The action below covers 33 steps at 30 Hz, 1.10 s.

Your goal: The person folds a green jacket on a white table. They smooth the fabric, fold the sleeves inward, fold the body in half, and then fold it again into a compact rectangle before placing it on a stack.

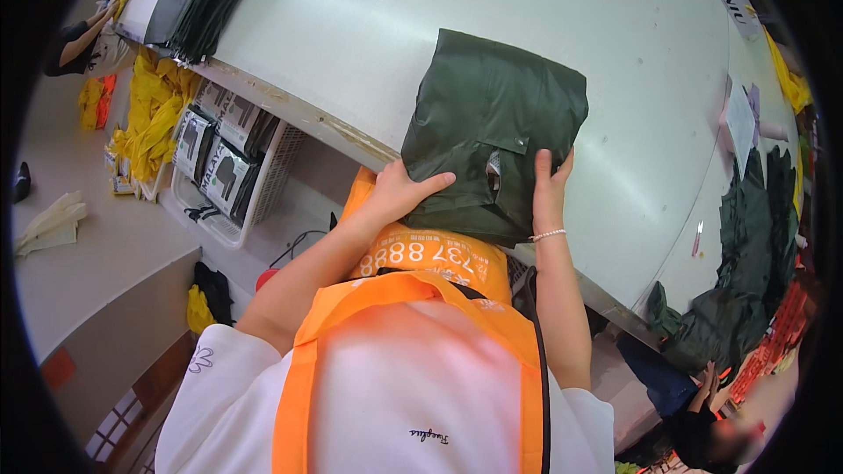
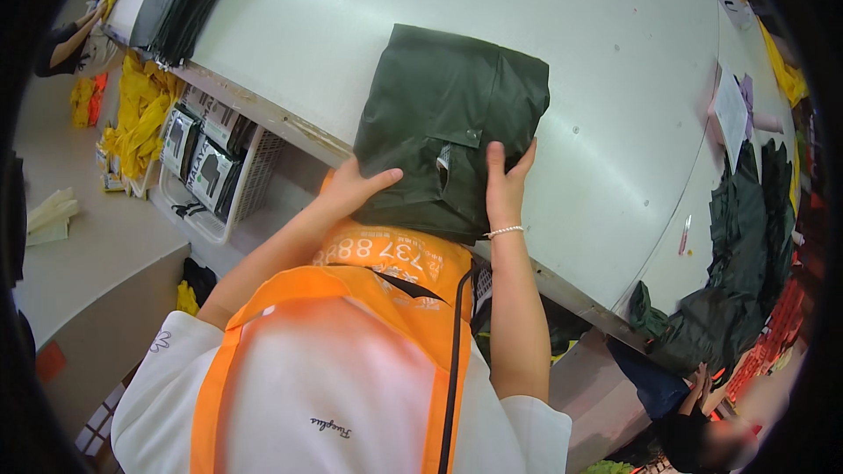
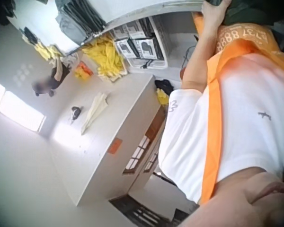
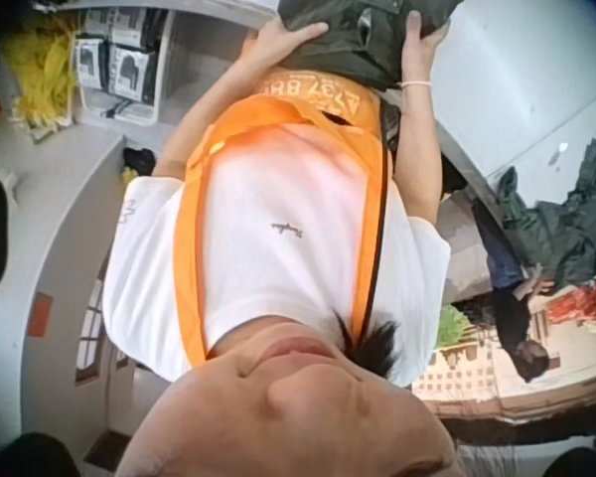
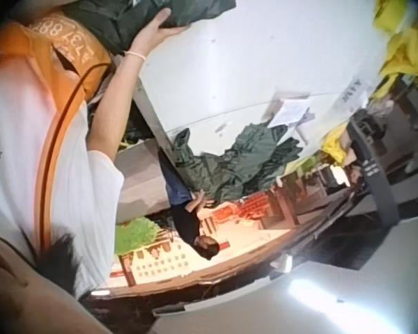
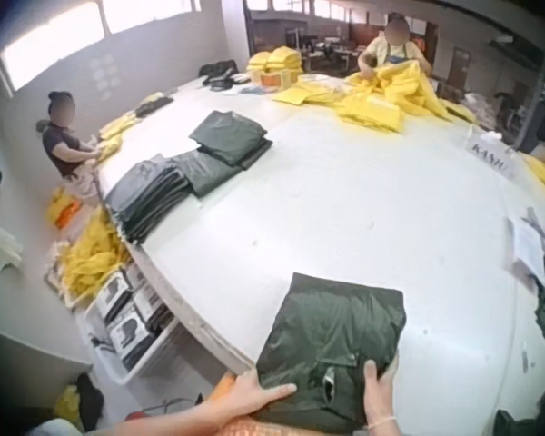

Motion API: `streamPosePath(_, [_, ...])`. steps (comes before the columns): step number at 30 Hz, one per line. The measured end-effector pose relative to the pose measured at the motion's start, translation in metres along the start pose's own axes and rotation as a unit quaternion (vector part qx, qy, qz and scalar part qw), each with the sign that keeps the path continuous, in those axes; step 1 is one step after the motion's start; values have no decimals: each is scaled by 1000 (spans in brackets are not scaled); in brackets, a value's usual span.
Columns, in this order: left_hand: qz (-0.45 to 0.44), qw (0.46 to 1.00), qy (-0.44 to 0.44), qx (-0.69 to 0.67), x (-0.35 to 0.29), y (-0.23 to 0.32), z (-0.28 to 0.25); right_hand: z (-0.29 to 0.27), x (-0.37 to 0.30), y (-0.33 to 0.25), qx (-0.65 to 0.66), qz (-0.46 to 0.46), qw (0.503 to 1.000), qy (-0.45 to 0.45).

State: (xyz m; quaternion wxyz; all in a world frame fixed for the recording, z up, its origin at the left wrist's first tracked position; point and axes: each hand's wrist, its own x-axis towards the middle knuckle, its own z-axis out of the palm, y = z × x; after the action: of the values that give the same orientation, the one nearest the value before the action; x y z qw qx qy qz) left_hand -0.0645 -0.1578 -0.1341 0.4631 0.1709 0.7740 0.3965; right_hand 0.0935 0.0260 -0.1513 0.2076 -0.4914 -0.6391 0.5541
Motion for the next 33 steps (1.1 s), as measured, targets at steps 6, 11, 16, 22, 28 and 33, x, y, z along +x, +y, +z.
streamPosePath(6, [-58, 953, -23, -297, -5, -1, -2, 18, -27, -18, -150, -77, 984, 51])
streamPosePath(11, [69, 993, 72, 69, 24, -10, -6, 49, -28, -31, -337, -189, 919, 83])
streamPosePath(16, [98, 931, 145, 321, 67, 2, -44, 108, -28, -87, -423, -202, 883, -24])
streamPosePath(22, [295, 835, 42, 462, 96, -4, -69, 214, 8, -137, -587, -103, 802, -44])
streamPosePath(28, [180, 960, -164, 142, 81, -17, -118, 248, 28, -155, -663, -66, 741, -85])
streamPosePath(33, [187, 951, 147, 200, 114, 31, -302, 261, 21, -144, -718, -70, 691, -44])
